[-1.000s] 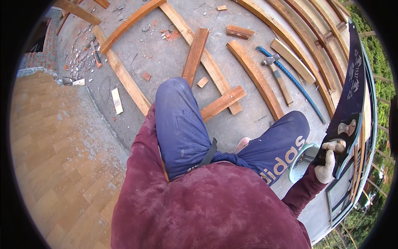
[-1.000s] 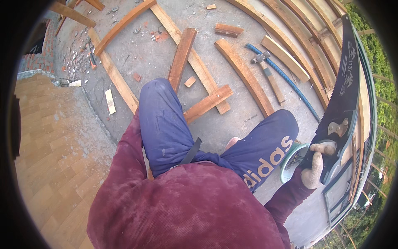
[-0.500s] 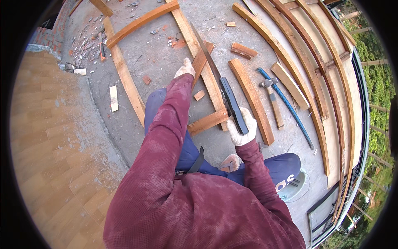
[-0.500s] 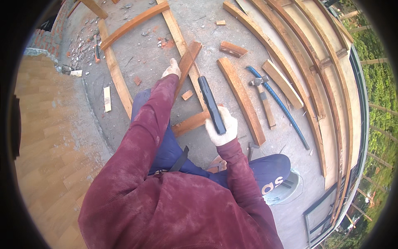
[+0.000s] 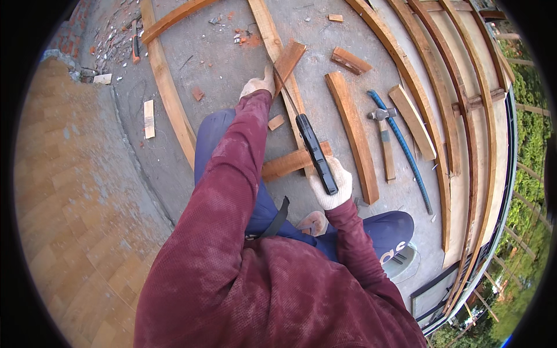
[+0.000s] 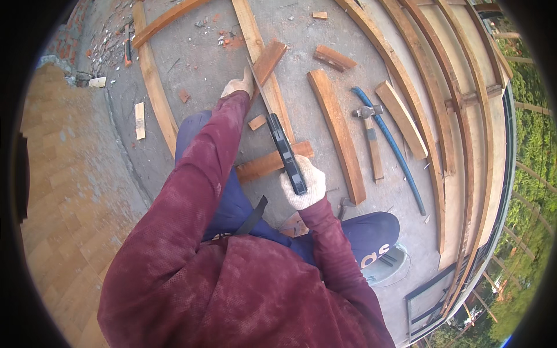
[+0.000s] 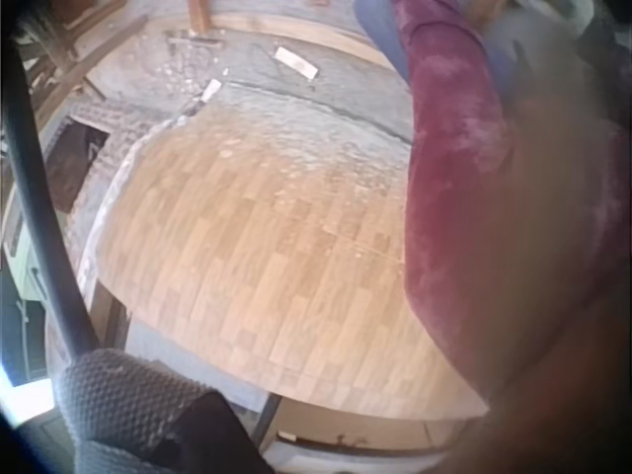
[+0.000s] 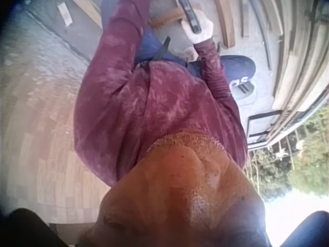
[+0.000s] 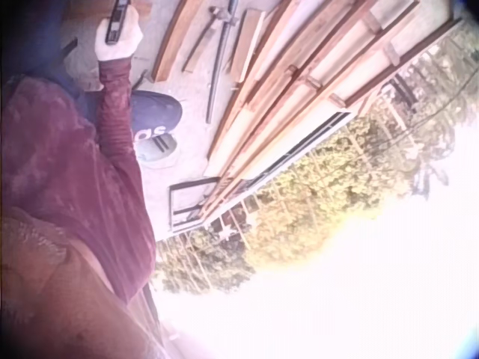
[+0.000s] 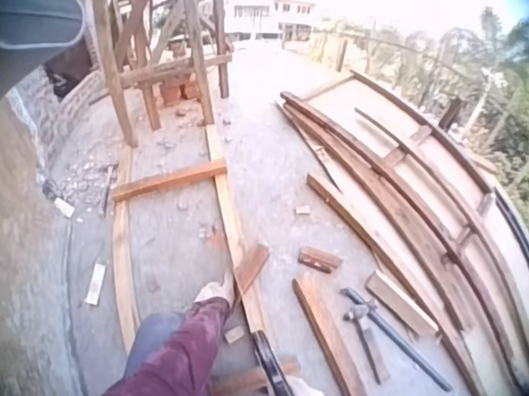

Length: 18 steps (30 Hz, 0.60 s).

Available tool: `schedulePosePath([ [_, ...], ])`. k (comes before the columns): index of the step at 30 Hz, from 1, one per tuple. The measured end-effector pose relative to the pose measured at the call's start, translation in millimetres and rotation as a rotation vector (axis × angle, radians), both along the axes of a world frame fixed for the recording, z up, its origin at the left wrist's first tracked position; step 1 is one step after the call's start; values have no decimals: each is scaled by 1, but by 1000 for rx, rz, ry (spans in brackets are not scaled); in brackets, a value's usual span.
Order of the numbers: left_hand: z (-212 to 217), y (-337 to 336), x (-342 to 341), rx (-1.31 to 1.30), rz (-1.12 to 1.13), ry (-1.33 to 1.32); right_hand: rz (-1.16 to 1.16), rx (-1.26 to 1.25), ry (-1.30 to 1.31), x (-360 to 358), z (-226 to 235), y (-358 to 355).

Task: The person assembles a wooden frame by hammering nails into wooden planks and sawing pieces to fit. They use a hammer and a hand saw to join the planks together.

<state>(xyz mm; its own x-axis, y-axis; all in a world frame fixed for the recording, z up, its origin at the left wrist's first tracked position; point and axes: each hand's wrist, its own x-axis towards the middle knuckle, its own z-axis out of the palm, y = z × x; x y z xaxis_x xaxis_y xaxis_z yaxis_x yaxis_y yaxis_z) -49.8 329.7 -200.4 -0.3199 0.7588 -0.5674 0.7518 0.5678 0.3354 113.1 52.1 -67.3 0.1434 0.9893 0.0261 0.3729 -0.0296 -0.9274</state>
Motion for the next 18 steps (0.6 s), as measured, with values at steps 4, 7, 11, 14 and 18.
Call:
schedulePosePath([
  [4,0,3,2,5,-3,-11,-170,49,35,-8,2,4],
  [7,-16,7,3,-4,28,-1,-24,59,6,3,-9,2],
  [11,-41,11,-5,19,56,29,44,2,-51,9,-3,-6],
  [14,-42,11,-5,9,56,21,64,22,-138,10,2,-9],
  [18,-17,6,6,9,34,8,24,-5,-81,6,0,16],
])
